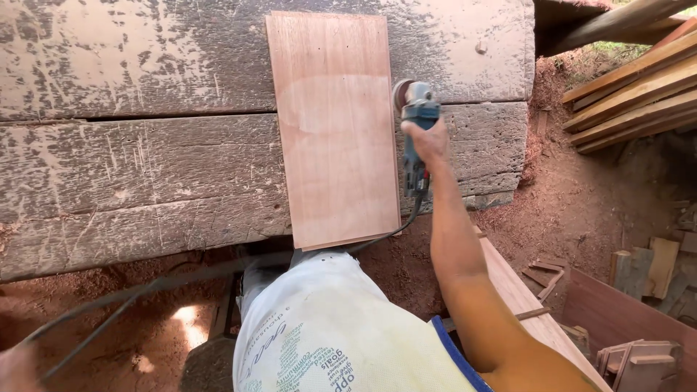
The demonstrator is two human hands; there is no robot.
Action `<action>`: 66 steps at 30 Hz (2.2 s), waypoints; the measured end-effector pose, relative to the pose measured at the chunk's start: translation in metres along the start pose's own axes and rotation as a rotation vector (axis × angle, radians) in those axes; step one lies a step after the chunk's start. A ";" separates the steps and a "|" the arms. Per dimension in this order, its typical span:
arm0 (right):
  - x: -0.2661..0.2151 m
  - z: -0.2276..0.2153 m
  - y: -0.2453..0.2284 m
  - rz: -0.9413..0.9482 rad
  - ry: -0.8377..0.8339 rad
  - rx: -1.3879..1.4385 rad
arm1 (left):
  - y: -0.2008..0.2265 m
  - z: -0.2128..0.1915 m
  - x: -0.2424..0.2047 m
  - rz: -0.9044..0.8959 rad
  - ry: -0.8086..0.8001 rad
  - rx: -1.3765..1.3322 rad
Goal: The person picks up a rectangular wooden plank and places it on a workbench. They then use a handheld electric sander to smooth the surface of the plank, moving the tool back and forth across the wood. The person also retrieves additional planks from a pile on the floor and places them on the bench.
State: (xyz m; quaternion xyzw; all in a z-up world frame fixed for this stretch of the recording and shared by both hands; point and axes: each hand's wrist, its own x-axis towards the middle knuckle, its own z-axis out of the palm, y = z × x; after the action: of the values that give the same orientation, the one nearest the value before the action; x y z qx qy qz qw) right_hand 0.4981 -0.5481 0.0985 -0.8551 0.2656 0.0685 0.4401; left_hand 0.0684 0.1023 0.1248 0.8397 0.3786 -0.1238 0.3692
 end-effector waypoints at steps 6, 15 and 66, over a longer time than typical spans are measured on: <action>0.002 0.037 0.032 -0.072 -0.023 -0.200 | 0.120 0.077 0.020 0.111 0.114 0.116; -0.018 0.063 0.010 -0.059 -0.106 -0.320 | 0.131 0.114 0.007 -0.093 0.057 -0.107; -0.027 0.051 0.032 -0.020 -0.053 -0.309 | 0.099 0.125 0.012 -0.051 0.116 -0.259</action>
State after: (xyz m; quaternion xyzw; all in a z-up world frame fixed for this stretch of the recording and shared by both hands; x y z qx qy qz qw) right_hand 0.4648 -0.5123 0.0538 -0.9130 0.2317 0.1269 0.3109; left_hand 0.1576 -0.0240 0.0841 0.7808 0.4332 -0.0346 0.4488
